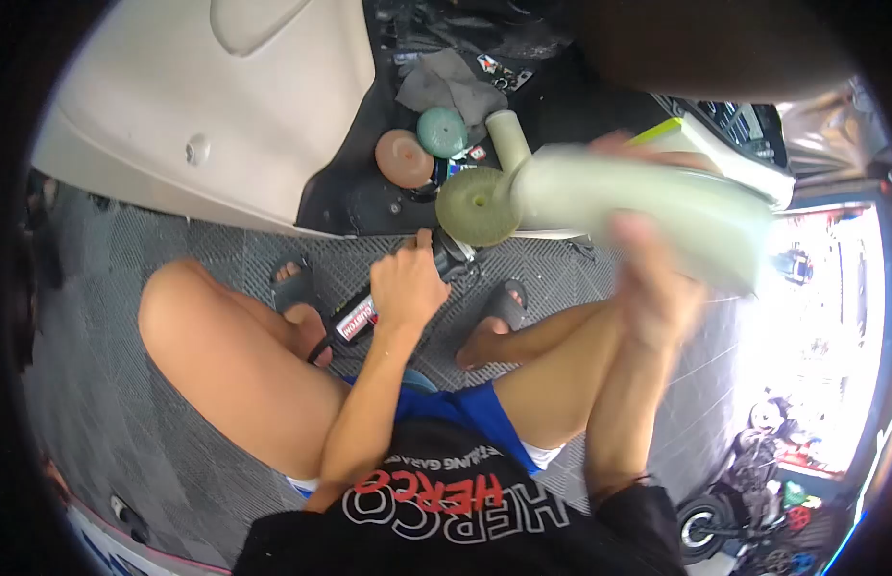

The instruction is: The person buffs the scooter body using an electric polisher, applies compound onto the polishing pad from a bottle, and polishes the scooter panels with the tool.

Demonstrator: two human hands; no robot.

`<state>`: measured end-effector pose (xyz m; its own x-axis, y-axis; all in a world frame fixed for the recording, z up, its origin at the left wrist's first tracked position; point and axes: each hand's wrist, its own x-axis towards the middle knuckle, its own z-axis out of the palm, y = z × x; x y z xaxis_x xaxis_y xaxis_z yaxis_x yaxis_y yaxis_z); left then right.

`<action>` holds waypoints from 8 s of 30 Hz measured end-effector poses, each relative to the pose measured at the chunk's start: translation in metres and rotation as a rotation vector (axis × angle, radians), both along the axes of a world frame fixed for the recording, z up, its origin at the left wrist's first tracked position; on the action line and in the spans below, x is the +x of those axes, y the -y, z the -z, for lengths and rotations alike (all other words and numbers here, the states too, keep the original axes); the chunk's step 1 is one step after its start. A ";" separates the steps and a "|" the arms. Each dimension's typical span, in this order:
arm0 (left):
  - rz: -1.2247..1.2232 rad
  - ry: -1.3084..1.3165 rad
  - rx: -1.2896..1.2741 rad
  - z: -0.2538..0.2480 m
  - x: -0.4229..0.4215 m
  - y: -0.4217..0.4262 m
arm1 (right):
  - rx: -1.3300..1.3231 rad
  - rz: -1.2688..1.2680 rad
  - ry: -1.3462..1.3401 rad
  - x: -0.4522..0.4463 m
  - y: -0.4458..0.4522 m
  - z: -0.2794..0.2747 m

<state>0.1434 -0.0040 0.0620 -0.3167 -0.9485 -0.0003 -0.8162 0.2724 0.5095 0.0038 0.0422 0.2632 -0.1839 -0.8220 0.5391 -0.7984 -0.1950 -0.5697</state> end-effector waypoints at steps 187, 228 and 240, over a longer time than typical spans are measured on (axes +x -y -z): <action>-0.010 -1.124 0.479 -0.066 0.035 0.039 | 0.482 -0.456 1.208 0.060 0.003 0.161; 0.033 -1.045 0.193 -0.053 0.068 0.020 | 0.288 -0.266 0.777 0.107 -0.009 0.216; 0.244 -1.222 0.099 0.004 0.102 0.019 | 0.108 -0.148 0.515 0.123 0.002 0.221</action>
<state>0.2457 -0.0233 0.0580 -0.3275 -0.8778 0.3496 0.2717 0.2668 0.9246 0.1270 0.0399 0.0419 -0.2800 -0.9048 0.3209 -0.3793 -0.2029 -0.9028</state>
